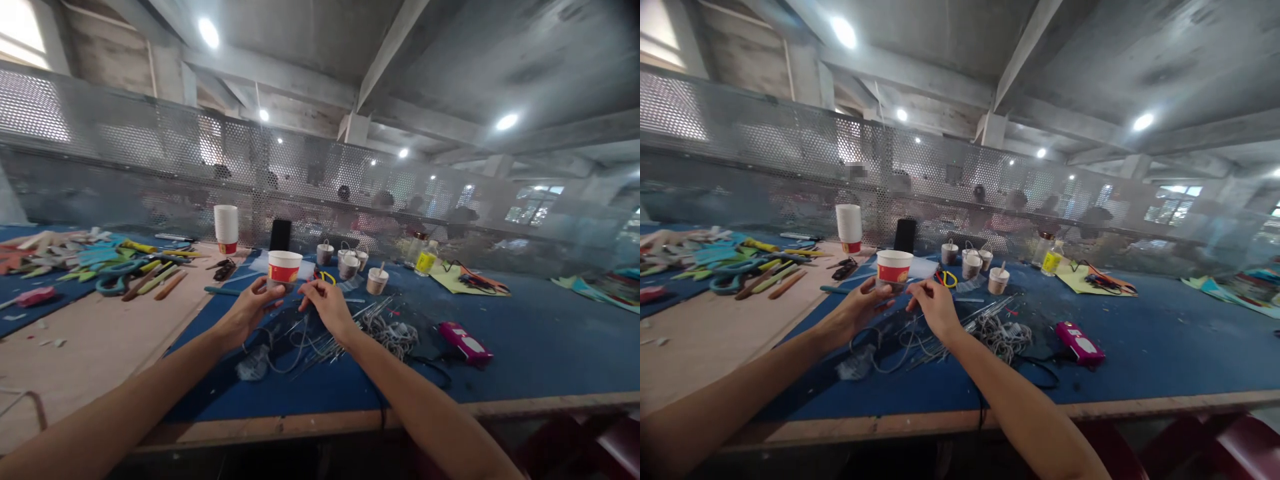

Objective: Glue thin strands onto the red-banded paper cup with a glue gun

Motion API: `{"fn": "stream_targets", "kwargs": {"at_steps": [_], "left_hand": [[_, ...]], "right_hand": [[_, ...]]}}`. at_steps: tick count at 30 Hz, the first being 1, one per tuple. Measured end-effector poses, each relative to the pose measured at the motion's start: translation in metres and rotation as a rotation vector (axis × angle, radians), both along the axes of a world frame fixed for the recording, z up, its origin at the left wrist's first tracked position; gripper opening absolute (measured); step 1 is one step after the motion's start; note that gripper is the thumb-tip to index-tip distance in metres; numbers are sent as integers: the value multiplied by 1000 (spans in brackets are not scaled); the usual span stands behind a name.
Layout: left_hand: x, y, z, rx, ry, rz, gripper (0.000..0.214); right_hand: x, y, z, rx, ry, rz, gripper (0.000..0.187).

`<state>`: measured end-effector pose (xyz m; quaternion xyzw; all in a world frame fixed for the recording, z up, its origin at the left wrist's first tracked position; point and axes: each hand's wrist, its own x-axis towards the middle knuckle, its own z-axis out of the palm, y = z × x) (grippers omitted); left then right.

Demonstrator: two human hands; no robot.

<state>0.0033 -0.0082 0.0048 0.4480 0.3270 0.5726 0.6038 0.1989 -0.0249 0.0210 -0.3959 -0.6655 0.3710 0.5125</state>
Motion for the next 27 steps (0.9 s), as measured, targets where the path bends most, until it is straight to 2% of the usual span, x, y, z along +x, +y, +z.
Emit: {"fn": "stream_targets", "kwargs": {"at_steps": [7, 21, 27], "left_hand": [[-2, 4, -5, 21, 15, -84, 48], [-1, 1, -3, 29, 6, -137, 49], [-1, -1, -3, 37, 15, -165, 43]], "right_hand": [[0, -2, 2, 4, 22, -65, 28], [3, -1, 2, 26, -19, -125, 29], [4, 2, 0, 76, -34, -132, 29]]}}
